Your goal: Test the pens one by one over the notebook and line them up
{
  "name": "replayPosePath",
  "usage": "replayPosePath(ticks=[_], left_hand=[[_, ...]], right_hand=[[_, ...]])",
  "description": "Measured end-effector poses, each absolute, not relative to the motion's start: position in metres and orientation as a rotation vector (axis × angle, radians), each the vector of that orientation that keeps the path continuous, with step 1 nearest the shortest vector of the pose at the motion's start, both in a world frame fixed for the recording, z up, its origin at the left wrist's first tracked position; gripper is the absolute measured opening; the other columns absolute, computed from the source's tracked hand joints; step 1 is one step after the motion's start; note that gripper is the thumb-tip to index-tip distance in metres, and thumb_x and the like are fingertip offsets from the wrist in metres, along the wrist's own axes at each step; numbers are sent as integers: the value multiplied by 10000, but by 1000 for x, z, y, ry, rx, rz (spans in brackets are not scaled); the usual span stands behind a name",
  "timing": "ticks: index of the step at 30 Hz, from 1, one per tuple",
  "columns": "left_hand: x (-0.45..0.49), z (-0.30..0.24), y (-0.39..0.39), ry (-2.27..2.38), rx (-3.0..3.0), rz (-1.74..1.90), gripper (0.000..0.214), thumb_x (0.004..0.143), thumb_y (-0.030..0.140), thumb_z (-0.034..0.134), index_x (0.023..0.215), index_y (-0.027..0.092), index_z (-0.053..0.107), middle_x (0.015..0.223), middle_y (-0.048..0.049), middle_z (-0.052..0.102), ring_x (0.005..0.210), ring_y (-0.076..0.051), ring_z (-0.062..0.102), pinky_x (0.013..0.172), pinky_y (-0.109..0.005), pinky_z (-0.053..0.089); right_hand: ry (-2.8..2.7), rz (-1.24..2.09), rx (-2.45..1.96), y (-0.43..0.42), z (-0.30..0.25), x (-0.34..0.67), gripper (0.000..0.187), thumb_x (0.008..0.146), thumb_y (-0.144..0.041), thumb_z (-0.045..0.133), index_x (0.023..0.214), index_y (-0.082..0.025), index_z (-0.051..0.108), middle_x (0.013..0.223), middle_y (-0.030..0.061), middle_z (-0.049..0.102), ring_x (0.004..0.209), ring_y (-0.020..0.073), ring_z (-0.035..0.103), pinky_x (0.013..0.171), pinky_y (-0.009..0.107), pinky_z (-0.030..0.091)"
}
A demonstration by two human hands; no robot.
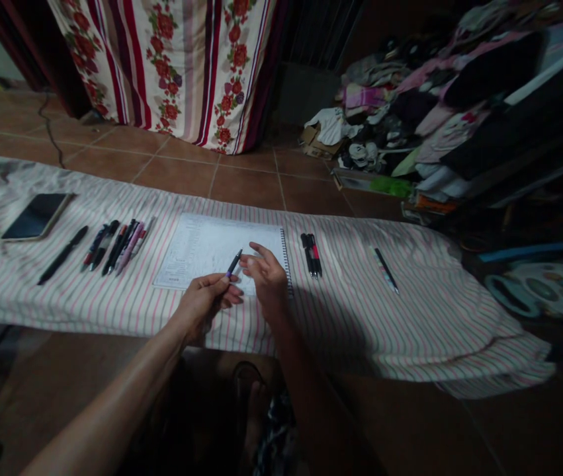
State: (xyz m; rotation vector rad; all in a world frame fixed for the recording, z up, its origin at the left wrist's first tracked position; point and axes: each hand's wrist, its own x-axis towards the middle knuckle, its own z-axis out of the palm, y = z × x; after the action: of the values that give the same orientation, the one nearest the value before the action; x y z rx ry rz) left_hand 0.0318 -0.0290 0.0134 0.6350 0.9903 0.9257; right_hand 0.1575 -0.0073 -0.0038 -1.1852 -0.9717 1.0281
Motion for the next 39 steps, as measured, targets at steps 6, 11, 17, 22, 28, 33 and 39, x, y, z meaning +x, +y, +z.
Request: replayPosePath(ticks=[6,11,17,22,28,33,39], left_hand=[[24,20,-21,893,361,1018,157,824,141,500,898,77,622,879,-133,686,741,-169,672,697,-272,537],[23,29,-15,734,138,1186,204,885,169,419,958,110,601,1071,-102,654,940,-146,630,811,-256,516],[35,33,-22,720,162,1174,203,843,156,489,1013,144,599,1133,-74,637,982,-97,604,818,-154,475],[20,33,-22,881,528,1199,280,859,282,429,995,114,608,1041,-130,656,974,-192,603,810,-285,494],[-15,27,-38,1634,2063,802,206,797,176,464,908,162,637,1110,-150,582,1100,-315,459,852,-456,438],[-26,1,-60,1740,2441,480,295,823,112,393,1063,95,563,1153,-187,540,1179,-319,415,910,-459,414],[-31,-21,-67,1626,2528,522,349,837,112,384,1150,54,528,1305,-217,457,1306,-345,287,1014,-478,342]], right_hand=[[-1189,769,-1250,-15,8,156,197,775,-281,518,957,-211,553,757,14,649,731,159,619,687,290,480],[-1693,703,-1159,-22,6,147,388,785,-221,536,1171,-262,521,937,39,640,805,174,589,751,322,471],[-1776,562,-1109,-23,-2,132,379,700,-227,648,1072,-293,617,989,48,637,964,229,551,888,402,423],[-1131,743,-1215,-21,17,121,64,735,-290,611,767,-234,603,665,-13,594,619,141,542,594,274,439],[-618,1096,-948,9,41,103,221,638,-302,681,679,-202,488,485,-103,327,408,40,290,385,184,197],[-645,1289,-978,17,34,72,368,729,-517,577,820,-163,627,521,-51,449,449,64,439,374,191,278],[-546,1338,-1056,13,17,79,348,655,-472,692,797,-171,592,660,-1,623,600,93,594,480,172,434]])
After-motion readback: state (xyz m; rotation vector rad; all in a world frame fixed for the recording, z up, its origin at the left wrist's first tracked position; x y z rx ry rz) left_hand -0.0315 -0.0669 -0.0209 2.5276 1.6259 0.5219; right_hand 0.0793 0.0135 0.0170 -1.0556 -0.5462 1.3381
